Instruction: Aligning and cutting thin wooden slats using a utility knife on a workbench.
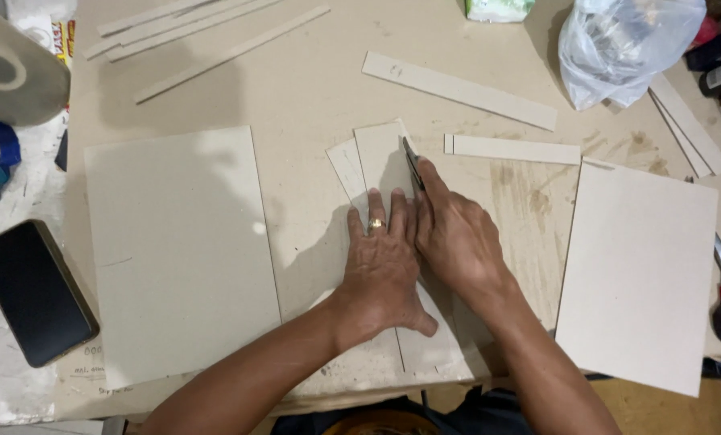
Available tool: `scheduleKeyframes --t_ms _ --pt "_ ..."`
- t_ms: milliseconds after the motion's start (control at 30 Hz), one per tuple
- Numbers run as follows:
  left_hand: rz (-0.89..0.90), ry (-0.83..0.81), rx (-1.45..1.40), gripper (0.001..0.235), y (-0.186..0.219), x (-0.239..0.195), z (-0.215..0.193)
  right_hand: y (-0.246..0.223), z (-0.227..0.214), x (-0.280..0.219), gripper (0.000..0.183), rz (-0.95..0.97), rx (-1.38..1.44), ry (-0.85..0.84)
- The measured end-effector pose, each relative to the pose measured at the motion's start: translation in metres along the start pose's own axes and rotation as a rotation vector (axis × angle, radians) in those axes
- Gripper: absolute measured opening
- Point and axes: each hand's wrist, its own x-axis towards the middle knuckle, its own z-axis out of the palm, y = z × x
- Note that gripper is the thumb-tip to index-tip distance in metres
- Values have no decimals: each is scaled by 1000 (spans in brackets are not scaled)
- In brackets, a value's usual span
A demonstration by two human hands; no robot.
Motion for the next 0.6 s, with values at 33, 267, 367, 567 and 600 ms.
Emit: scheduleKeyframes --t_ms 33,267,367,567,600 --pt "-3 -25 28 150 1 -1 -1 -3 -3 0 54 23 0 -32" --pt "0 75 -106 143 1 -6 3 -16 -29 -28 57 147 -16 -159" --pt "-6 113 -65 150 1 -5 7 -1 -14 -63 58 171 -95 -195" --pt "-90 55 136 167 1 12 19 51 19 -163 60 -86 -2 -25" --pt "-82 37 134 167 2 8 17 53 22 -176 60 -71 3 -37"
